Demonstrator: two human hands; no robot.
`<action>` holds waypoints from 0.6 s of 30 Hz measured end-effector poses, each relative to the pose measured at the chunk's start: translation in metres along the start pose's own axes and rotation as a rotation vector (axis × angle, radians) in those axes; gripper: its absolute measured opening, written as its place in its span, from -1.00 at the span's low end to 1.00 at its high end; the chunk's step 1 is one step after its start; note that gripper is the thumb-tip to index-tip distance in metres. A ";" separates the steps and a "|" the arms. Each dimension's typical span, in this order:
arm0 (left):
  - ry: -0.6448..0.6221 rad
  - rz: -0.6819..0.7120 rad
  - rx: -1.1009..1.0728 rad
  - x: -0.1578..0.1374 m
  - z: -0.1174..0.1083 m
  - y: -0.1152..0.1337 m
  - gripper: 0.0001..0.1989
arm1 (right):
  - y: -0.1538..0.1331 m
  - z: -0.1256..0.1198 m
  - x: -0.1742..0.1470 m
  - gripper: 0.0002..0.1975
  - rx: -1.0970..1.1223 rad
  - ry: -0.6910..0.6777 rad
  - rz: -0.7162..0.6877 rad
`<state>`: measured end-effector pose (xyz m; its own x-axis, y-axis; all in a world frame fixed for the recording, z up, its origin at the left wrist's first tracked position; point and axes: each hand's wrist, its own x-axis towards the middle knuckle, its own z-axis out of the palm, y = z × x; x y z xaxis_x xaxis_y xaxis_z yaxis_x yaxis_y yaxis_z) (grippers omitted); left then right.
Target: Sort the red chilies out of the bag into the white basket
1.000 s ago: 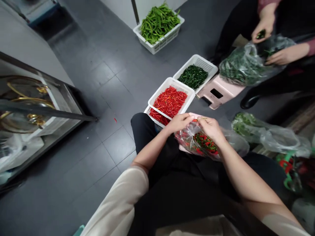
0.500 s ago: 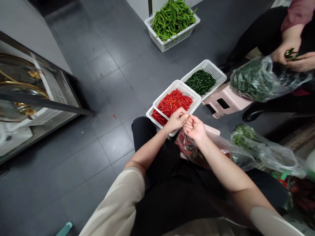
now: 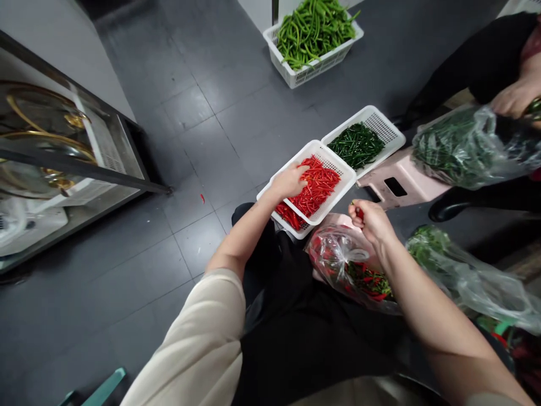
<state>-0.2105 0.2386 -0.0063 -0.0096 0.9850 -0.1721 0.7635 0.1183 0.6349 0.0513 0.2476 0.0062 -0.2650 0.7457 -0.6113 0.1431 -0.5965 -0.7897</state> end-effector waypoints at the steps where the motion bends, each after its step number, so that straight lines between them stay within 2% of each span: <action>1: 0.072 0.001 0.011 -0.005 -0.014 -0.012 -0.61 | 0.000 -0.002 0.004 -0.82 -0.045 0.049 0.005; 3: 0.258 -0.055 0.005 -0.023 -0.041 -0.045 -0.66 | -0.001 -0.003 0.017 -0.85 -0.093 0.136 0.012; 4: 0.325 -0.138 0.003 -0.037 -0.051 -0.067 -0.67 | -0.002 -0.002 0.024 -0.86 -0.094 0.174 0.015; 6: 0.360 -0.413 0.008 -0.073 -0.064 -0.116 -0.67 | -0.001 0.001 0.042 -0.89 -0.058 0.245 0.037; 7: 0.328 -0.580 0.006 -0.094 -0.065 -0.142 -0.67 | 0.000 0.004 0.052 -0.89 -0.028 0.275 0.051; 11: 0.220 -1.022 -0.043 -0.174 -0.042 -0.239 -0.74 | 0.014 0.030 0.097 -0.87 0.121 0.272 0.135; 13: 0.177 -1.189 -0.083 -0.201 -0.025 -0.280 -0.77 | 0.023 0.049 0.121 -0.85 0.124 0.233 0.196; 15: 0.154 -1.288 -0.109 -0.212 -0.009 -0.317 -0.76 | 0.031 0.066 0.140 -0.87 0.017 0.228 0.252; 18: 0.141 -1.325 -0.133 -0.204 0.013 -0.369 -0.70 | 0.034 0.079 0.150 -0.91 -0.128 0.237 0.287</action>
<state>-0.4824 -0.0073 -0.2154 -0.7613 0.1225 -0.6368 0.0587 0.9910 0.1204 -0.0588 0.3161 -0.1082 0.0286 0.6108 -0.7913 0.3007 -0.7602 -0.5759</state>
